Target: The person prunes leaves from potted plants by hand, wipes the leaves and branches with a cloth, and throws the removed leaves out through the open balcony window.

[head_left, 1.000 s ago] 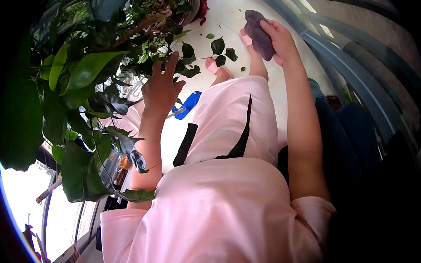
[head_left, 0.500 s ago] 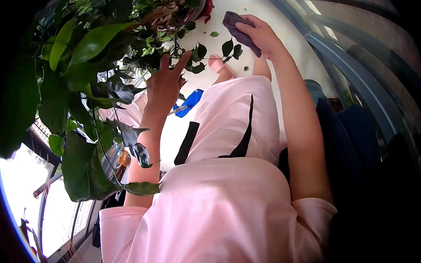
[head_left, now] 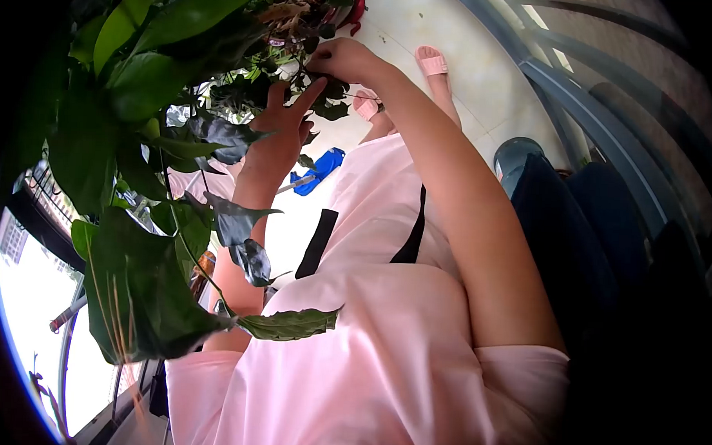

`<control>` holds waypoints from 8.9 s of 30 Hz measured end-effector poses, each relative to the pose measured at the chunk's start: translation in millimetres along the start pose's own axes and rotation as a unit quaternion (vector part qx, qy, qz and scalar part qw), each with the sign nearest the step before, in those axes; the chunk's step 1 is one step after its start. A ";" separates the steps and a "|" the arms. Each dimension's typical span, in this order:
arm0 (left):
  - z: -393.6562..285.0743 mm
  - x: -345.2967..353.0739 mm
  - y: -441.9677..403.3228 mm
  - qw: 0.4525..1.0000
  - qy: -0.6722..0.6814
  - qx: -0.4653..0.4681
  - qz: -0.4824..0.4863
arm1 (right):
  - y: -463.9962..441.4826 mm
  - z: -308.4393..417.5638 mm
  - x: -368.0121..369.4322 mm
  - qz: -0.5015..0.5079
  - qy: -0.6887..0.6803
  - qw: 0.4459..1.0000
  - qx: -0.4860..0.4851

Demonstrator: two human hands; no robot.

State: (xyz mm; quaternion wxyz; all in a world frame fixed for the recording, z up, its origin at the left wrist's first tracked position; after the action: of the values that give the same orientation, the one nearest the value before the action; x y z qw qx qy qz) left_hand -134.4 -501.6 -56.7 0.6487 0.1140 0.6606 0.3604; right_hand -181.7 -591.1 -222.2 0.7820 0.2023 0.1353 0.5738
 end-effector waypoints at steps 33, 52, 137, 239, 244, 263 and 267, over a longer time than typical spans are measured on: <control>20.3 9.4 -2.1 0.928 0.368 0.024 -0.058 | 173.8 81.7 -50.9 -0.425 -0.180 0.884 -0.082; 41.4 30.7 -14.5 0.829 0.538 -0.089 -0.128 | 88.3 56.6 21.9 -0.286 0.042 0.950 -0.117; 48.5 17.5 -33.4 0.873 0.462 -0.148 0.043 | 96.3 32.6 25.3 -0.313 0.151 0.906 -0.242; 125.0 -66.2 -20.6 0.993 -0.047 -0.080 -0.076 | -2.0 11.2 39.6 -0.248 0.264 0.859 -0.361; 134.5 -59.1 -28.0 0.992 0.033 -0.091 -0.075 | 11.5 -15.2 23.4 -0.282 -0.297 0.912 0.026; 4.5 76.3 107.8 0.666 0.715 -0.212 -0.024 | 164.3 66.7 51.2 0.042 -0.149 0.984 -0.093; -5.1 15.9 118.8 0.671 0.717 -0.188 -0.038 | 166.4 62.0 47.4 0.072 0.078 0.976 -0.190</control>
State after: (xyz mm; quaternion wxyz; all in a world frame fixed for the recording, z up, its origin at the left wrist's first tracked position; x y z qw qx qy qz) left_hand -179.0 -408.6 4.6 -0.0033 -0.3290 0.8443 0.4230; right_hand -279.9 -512.8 -88.2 0.7500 0.0144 0.0694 0.6576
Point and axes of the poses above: each hand's wrist, its own y-axis away from the middle knuckle, its own x-axis out of the palm, z = x × y, the point moved 3 cm from there along -y, towards the middle knuckle, and after that the axes turned 3 degrees about -x, right-handed, at the moved point
